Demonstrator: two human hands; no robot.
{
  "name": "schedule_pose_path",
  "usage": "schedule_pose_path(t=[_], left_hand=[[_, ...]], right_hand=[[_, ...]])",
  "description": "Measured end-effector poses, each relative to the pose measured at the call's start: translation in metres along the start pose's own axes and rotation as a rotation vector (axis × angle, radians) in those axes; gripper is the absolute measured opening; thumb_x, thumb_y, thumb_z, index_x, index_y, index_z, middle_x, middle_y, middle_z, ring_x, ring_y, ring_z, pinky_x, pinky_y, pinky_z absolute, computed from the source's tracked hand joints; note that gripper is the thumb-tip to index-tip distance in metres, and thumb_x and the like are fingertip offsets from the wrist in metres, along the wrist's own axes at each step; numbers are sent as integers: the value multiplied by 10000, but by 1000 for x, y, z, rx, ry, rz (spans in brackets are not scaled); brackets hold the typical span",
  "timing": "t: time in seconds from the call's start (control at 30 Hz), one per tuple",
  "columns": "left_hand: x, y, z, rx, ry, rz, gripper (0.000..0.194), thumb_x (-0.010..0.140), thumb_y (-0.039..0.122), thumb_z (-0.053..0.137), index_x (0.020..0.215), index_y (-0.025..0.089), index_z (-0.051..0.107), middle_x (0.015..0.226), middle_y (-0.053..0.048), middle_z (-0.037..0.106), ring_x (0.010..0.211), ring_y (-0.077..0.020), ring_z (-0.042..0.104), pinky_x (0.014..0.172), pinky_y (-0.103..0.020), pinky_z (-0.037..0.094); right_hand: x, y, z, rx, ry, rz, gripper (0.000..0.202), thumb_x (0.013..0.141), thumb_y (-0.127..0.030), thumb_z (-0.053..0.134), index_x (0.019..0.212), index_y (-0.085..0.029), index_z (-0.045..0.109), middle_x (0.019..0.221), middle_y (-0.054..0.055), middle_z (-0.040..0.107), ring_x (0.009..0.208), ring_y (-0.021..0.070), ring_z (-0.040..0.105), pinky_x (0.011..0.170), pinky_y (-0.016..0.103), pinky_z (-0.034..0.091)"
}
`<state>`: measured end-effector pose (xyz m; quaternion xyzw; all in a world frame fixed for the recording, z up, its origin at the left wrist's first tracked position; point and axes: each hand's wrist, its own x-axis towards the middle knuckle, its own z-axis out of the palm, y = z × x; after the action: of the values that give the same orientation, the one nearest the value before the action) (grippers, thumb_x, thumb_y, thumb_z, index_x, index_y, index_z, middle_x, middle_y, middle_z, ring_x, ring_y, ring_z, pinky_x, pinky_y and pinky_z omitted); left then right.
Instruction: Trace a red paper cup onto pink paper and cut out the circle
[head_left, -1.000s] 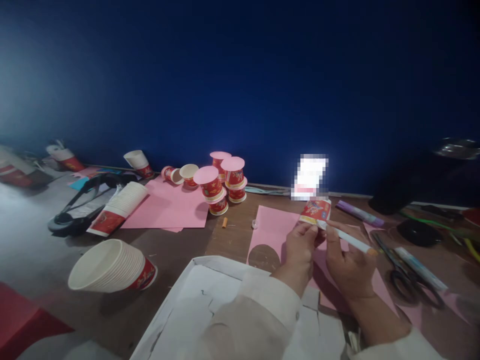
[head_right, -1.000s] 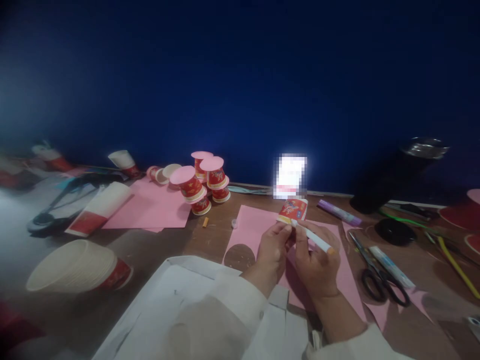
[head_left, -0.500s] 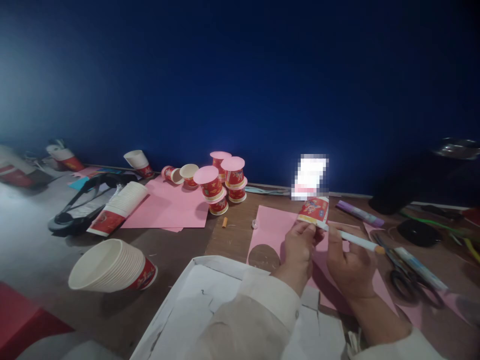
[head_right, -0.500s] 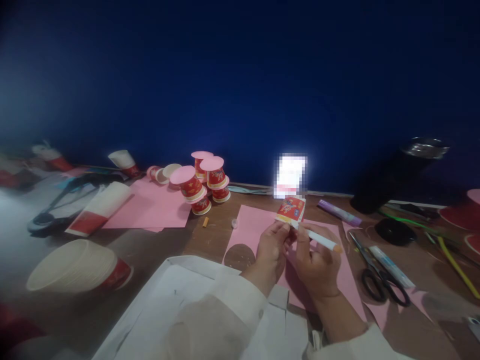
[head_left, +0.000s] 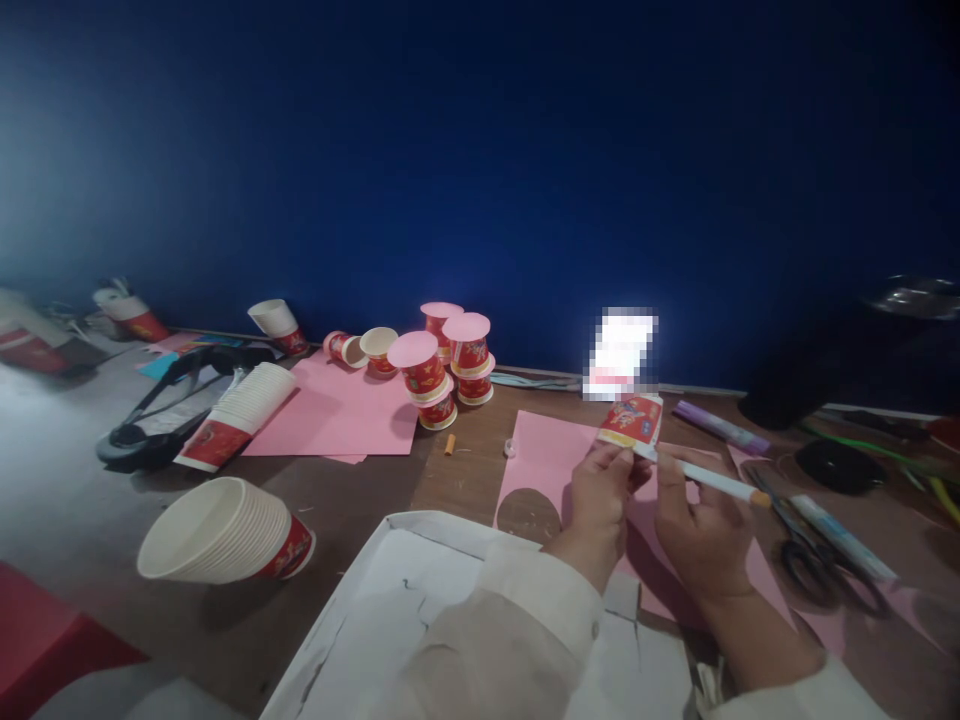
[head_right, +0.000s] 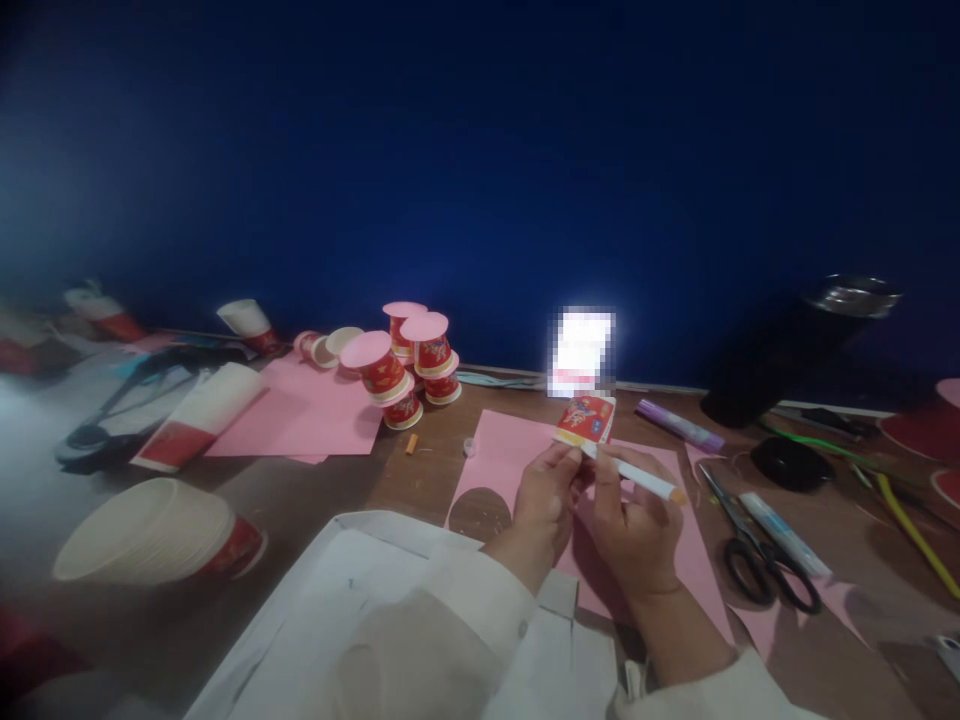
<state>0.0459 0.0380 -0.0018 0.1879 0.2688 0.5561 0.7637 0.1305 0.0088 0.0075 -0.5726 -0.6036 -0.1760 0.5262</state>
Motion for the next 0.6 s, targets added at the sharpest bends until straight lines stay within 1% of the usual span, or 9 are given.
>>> schedule_pose_path(t=[0.13, 0.23, 0.37, 0.5, 0.6], left_hand=[[0, 0, 0, 5, -8, 6, 445, 589, 479, 958, 820, 151, 765, 811, -40, 666, 784, -153, 607, 940, -369, 518], [0, -1, 0, 9, -10, 12, 426, 604, 467, 946, 818, 147, 764, 801, -43, 661, 780, -158, 607, 938, -368, 516], [0, 0, 2, 4, 20, 29, 382, 617, 430, 928, 805, 146, 754, 789, -50, 657, 768, -168, 611, 913, -379, 520], [-2, 3, 4, -21, 25, 30, 406, 594, 421, 939, 807, 136, 743, 782, -55, 655, 749, -161, 604, 885, -375, 515], [-5, 6, 6, -32, 20, 43, 427, 594, 446, 940, 812, 145, 730, 790, -48, 658, 763, -161, 610, 871, -362, 502]], right_hand=[[-2, 0, 0, -12, -5, 50, 216, 1015, -319, 553, 925, -194, 705, 877, 98, 762, 810, 227, 725, 760, 356, 554], [-2, 0, 0, -26, 8, 42, 219, 1014, -326, 552, 919, -193, 698, 867, 101, 759, 803, 230, 721, 760, 358, 549], [-1, 2, 0, -53, 26, 52, 223, 1012, -320, 541, 889, -206, 689, 842, 98, 752, 814, 240, 722, 770, 365, 551], [-2, 4, 0, -40, 24, 48, 209, 1012, -318, 541, 913, -207, 688, 875, 101, 759, 862, 245, 728, 805, 374, 553], [-3, 5, 0, -35, 14, 36, 195, 1010, -300, 547, 915, -203, 687, 877, 102, 760, 837, 236, 716, 793, 367, 555]])
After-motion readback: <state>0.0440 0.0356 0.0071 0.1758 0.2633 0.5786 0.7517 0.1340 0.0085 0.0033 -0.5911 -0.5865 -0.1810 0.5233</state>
